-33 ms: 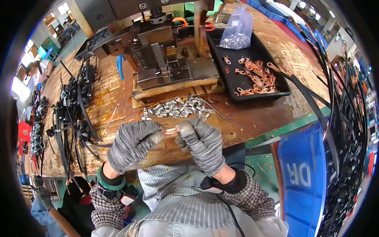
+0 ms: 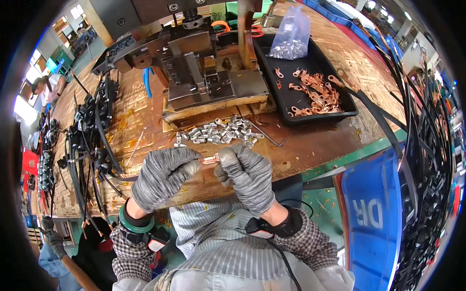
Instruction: Crimping metal terminals onto the ends of thick black wires using a specialized crimping machine.
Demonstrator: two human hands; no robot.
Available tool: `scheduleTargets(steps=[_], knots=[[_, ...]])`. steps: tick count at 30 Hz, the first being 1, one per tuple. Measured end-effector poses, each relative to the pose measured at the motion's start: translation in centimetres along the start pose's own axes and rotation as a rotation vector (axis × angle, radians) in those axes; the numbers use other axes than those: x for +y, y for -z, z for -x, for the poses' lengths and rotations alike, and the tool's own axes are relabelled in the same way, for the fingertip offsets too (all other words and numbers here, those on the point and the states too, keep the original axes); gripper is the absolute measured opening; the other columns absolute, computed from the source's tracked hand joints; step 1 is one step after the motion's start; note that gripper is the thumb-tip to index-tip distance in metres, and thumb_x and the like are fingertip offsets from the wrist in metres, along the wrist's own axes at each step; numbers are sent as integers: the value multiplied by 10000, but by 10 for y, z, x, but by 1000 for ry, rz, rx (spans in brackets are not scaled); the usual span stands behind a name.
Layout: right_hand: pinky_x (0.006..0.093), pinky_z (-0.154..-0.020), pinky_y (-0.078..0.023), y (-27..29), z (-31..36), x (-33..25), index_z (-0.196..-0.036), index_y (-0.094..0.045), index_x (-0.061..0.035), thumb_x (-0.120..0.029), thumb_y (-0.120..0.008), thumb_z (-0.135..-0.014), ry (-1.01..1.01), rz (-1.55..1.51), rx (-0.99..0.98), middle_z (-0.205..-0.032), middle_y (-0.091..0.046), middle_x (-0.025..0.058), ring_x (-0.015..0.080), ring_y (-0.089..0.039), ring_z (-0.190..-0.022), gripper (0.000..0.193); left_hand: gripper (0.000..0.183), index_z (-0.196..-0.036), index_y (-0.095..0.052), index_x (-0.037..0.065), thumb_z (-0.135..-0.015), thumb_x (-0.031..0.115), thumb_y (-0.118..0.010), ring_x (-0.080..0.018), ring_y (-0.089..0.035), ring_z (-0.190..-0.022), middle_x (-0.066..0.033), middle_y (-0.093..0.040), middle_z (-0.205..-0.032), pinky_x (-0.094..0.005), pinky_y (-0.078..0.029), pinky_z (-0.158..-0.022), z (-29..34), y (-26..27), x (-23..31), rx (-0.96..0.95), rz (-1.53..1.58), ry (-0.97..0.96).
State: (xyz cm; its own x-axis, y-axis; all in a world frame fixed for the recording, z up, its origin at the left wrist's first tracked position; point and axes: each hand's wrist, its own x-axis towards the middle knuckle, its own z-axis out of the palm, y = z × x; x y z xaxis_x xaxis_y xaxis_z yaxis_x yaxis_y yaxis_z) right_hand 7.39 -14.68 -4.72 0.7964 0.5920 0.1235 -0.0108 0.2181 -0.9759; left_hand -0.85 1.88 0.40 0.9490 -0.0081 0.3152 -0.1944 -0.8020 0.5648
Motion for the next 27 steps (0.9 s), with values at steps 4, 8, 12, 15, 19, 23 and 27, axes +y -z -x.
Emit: scheduleTargets(steps=[4, 8, 12, 15, 19, 23, 27], knots=[[188, -486, -421, 33, 5, -9, -872, -578, -33, -250, -524, -894, -116, -66, -29, -645, -579, 23, 53, -523, -548, 224, 173, -906, -629, 22, -796, 152, -602, -289, -603, -709, -136, -621, -785, -339, -470, -629, -11, -30, 12, 40, 47, 11], [190, -485, -428, 29, 2, -9, -874, -580, -31, -244, -527, -893, -142, -100, -33, -651, -583, 29, 58, -525, -542, 220, 181, -883, -635, 18, -773, 162, -632, -301, -612, -718, -141, -636, -825, -351, -487, -637, -10, -27, 8, 47, 67, 16], [200, -475, -439, 32, 1, -8, -873, -580, -25, -250, -544, -883, -126, -135, -34, -647, -590, 38, 66, -534, -535, 229, 176, -890, -634, 17, -780, 153, -624, -295, -609, -705, -138, -634, -819, -349, -484, -630, -7, -27, 4, 34, 65, -14], [207, -468, -444, 32, 0, -7, -868, -580, -18, -247, -556, -876, -112, -128, -23, -642, -592, 43, 73, -540, -529, 230, 165, -892, -636, 19, -793, 148, -608, -287, -606, -694, -133, -632, -806, -347, -481, -622, -8, -26, 6, 25, 94, 33], [207, -469, -443, 30, -2, -8, -860, -586, -20, -243, -560, -874, -149, -198, -3, -634, -591, 42, 76, -540, -526, 226, 170, -891, -635, 17, -799, 156, -600, -284, -603, -686, -133, -630, -798, -344, -479, -615, -8, -25, 6, 27, 62, 30], [209, -461, -441, 32, -2, -7, -841, -586, -30, -242, -557, -875, -79, -49, 22, -623, -584, 40, 77, -539, -524, 217, 181, -902, -634, 12, -800, 158, -601, -285, -606, -695, -138, -630, -801, -335, -483, -624, -9, -26, 2, 12, 82, 35], [207, -449, -433, 37, -7, -6, -826, -582, -37, -245, -555, -876, 279, 333, -2, -613, -571, 40, 83, -533, -514, 216, 190, -937, -619, -7, -817, 138, -593, -246, -599, -686, -132, -623, -837, -314, -466, -617, -10, -22, 2, -34, 163, 88]])
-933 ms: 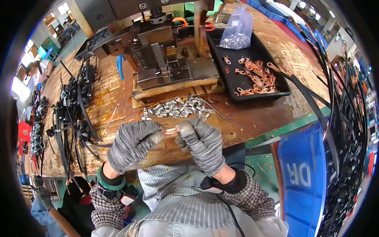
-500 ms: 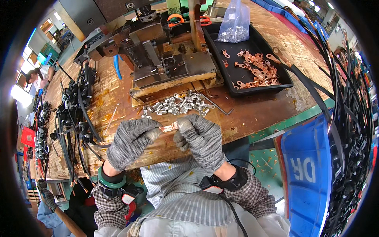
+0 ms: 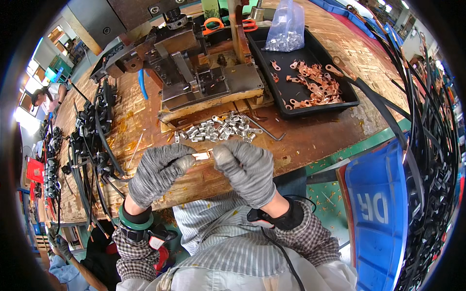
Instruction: Crimping metal terminals onto the ends of thick black wires using a specialized crimping machine.
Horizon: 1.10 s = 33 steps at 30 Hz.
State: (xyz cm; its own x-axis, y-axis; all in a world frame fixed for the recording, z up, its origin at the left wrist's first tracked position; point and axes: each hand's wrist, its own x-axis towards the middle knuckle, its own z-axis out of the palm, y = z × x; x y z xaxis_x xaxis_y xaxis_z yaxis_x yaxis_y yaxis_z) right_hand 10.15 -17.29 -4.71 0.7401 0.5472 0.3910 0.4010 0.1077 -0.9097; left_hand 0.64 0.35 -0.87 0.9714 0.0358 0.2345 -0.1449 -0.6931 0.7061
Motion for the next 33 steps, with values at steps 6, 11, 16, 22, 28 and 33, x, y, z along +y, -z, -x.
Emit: scheduleTargets(steps=[6, 11, 16, 22, 28, 33], knots=[[206, -446, -432, -3, -4, 0, -849, -582, -19, -236, -544, -882, -470, -545, -18, -605, -562, 45, 86, -520, -498, 222, 201, -949, -605, -24, -825, 133, -585, -233, -600, -683, -135, -625, -843, -296, -470, -622, -1, -2, -3, 39, -38, -40], [212, -489, -427, 2, -9, -1, -879, -579, -2, -212, -524, -895, -353, -462, -106, -636, -566, 36, 72, -508, -532, 217, 206, -964, -596, -29, -829, 127, -578, -232, -611, -714, -134, -620, -860, -290, -480, -655, -1, 2, -5, 1, -81, -115], [214, -498, -423, 1, -10, -5, -882, -578, -7, -218, -526, -894, -338, -401, -106, -629, -561, 27, 66, -499, -530, 218, 195, -957, -602, -21, -827, 122, -580, -236, -614, -739, -130, -622, -863, -295, -482, -672, -4, 4, -1, -1, -82, -76], [210, -499, -420, -5, -6, -2, -858, -575, -19, -211, -529, -891, -383, -439, -71, -624, -557, 17, 62, -496, -528, 201, 188, -944, -610, -18, -819, 121, -590, -226, -616, -736, -131, -628, -867, -291, -481, -675, -9, 4, 6, -33, -89, 29], [227, -529, -422, -8, 0, 4, -863, -569, -18, -214, -524, -890, -258, -296, -18, -612, -535, 26, 74, -501, -550, 203, 223, -976, -610, -13, -809, 134, -608, -204, -616, -770, -124, -637, -887, -275, -476, -696, -10, 7, 18, -79, -40, 70], [252, -574, -437, -6, -10, 7, -890, -569, -25, -223, -543, -876, -31, -116, 5, -668, -547, 46, 101, -518, -591, 200, 251, -1011, -607, -10, -809, 138, -618, -191, -611, -817, -118, -641, -916, -272, -472, -731, -11, 10, 15, -75, 37, 109]])
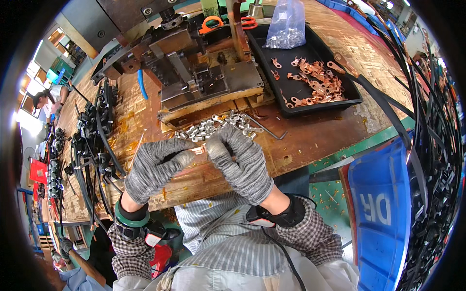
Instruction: Crimping metal terminals onto the ends of thick black wires using a specialized crimping machine.
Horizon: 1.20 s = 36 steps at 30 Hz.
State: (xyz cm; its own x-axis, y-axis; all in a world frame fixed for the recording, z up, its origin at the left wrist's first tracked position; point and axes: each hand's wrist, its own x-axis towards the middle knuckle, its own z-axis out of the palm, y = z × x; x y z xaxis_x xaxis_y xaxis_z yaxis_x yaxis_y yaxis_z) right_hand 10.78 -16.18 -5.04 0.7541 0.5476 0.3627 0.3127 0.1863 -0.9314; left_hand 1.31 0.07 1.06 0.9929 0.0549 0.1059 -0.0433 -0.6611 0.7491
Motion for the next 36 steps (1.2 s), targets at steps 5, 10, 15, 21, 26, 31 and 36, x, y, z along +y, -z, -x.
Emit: scheduleTargets(steps=[5, 10, 15, 21, 26, 31, 36], knots=[[259, -595, -443, -3, 1, 3, -897, -572, -28, -203, -560, -862, -171, -153, 13, -703, -554, 38, 123, -522, -616, 179, 237, -1006, -610, -12, -813, 125, -613, -183, -599, -843, -123, -636, -919, -272, -463, -762, -3, 0, 2, 4, -14, 107], [242, -565, -428, -5, -11, 6, -855, -584, -27, -186, -585, -844, -132, -99, 43, -675, -549, 22, 87, -498, -592, 160, 287, -1069, -569, -3, -820, 136, -606, -149, -576, -768, -77, -618, -829, -271, -459, -706, -3, 7, 3, 22, -129, 27], [224, -455, -367, 12, -47, 10, -709, -586, -27, -198, -608, -824, -187, -54, -11, -517, -514, -6, 51, -449, -483, 207, 251, -1064, -567, 43, -844, 160, -589, -60, -470, -581, 28, -538, -715, -194, -380, -542, 16, 25, -30, 156, 238, 175], [218, -404, -379, 15, -104, -1, -796, -600, -10, -213, -583, -839, -312, -50, -156, -536, -544, 17, 67, -480, -434, 209, 233, -1015, -594, 7, -838, 160, -599, -65, -493, -693, 7, -577, -781, -198, -417, -625, -16, 54, -33, 248, 195, 251], [203, -392, -425, 21, -137, 5, -885, -585, 30, -225, -575, -857, -467, -75, -265, -584, -558, 26, 92, -525, -455, 258, 199, -950, -623, -11, -825, 141, -596, -78, -498, -689, -7, -587, -763, -221, -421, -623, -47, 69, -46, 190, 45, 220], [247, -375, -467, 15, -154, 8, -876, -596, 36, -227, -591, -841, -540, -41, -316, -593, -572, 56, 128, -557, -453, 266, 194, -909, -641, -13, -821, 156, -605, -84, -519, -690, -38, -619, -761, -232, -433, -630, -55, 80, -49, 152, -82, 219], [245, -375, -463, 20, -159, 9, -871, -600, 22, -246, -604, -834, -584, 10, -304, -594, -571, 57, 134, -554, -444, 270, 205, -920, -637, -16, -825, 162, -603, -81, -531, -707, -34, -627, -781, -227, -439, -643, -63, 85, -42, 73, -15, 276]])
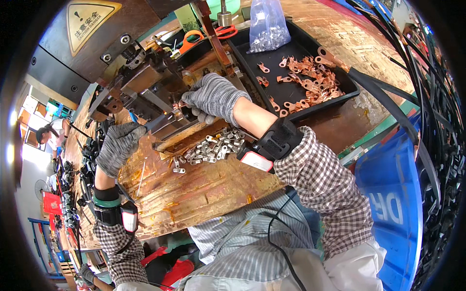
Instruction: Crimping metal terminals onto the ends of thick black wires using a specialized crimping machine.
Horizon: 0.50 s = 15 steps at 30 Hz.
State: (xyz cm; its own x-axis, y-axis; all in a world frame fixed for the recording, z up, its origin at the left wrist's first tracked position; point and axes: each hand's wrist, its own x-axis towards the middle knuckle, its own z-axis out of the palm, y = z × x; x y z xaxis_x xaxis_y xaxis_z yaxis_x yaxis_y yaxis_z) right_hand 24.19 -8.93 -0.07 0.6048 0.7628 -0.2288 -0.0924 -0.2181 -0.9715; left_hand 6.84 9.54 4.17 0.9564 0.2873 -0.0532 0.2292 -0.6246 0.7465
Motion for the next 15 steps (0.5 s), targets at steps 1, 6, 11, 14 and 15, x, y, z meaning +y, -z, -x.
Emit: scheduleTargets(steps=[1, 6, 11, 14, 15], knots=[[241, -381, -460, 3, -1, 4, -875, -599, 23, -255, -606, -833, 60, 42, -7, -593, -569, 54, 128, -550, -442, 281, 207, -923, -637, -16, -828, 164, -598, -83, -536, -716, -34, -630, -791, -225, -440, -649, -1, 0, 3, -17, 8, 18], [223, -408, -455, 11, 19, 7, -887, -598, 17, -276, -594, -841, 222, 98, 64, -588, -562, 41, 101, -537, -449, 297, 221, -931, -637, -9, -832, 184, -591, -61, -490, -622, -3, -596, -713, -213, -406, -554, -3, 7, -7, -46, -30, -29], [239, -411, -426, 20, 38, 12, -971, -585, 14, -261, -578, -840, 218, 73, 90, -565, -558, 39, 99, -517, -448, 304, 226, -934, -638, -6, -836, 188, -577, -40, -422, -541, 27, -547, -644, -199, -347, -477, -7, 5, -9, -34, -58, -18], [225, -408, -412, 19, 58, 12, -944, -589, 11, -253, -580, -840, 200, 42, 104, -557, -536, 23, 85, -494, -444, 284, 221, -933, -640, -5, -840, 183, -568, -42, -430, -550, 23, -551, -649, -200, -356, -485, -7, 5, -9, -43, -45, -17], [220, -411, -412, 19, 63, 15, -930, -589, 8, -253, -577, -842, 215, 32, 127, -560, -536, 21, 82, -494, -448, 276, 220, -934, -641, -3, -840, 182, -568, -43, -432, -549, 22, -551, -648, -202, -358, -486, -6, 5, -8, -38, -56, -11]])
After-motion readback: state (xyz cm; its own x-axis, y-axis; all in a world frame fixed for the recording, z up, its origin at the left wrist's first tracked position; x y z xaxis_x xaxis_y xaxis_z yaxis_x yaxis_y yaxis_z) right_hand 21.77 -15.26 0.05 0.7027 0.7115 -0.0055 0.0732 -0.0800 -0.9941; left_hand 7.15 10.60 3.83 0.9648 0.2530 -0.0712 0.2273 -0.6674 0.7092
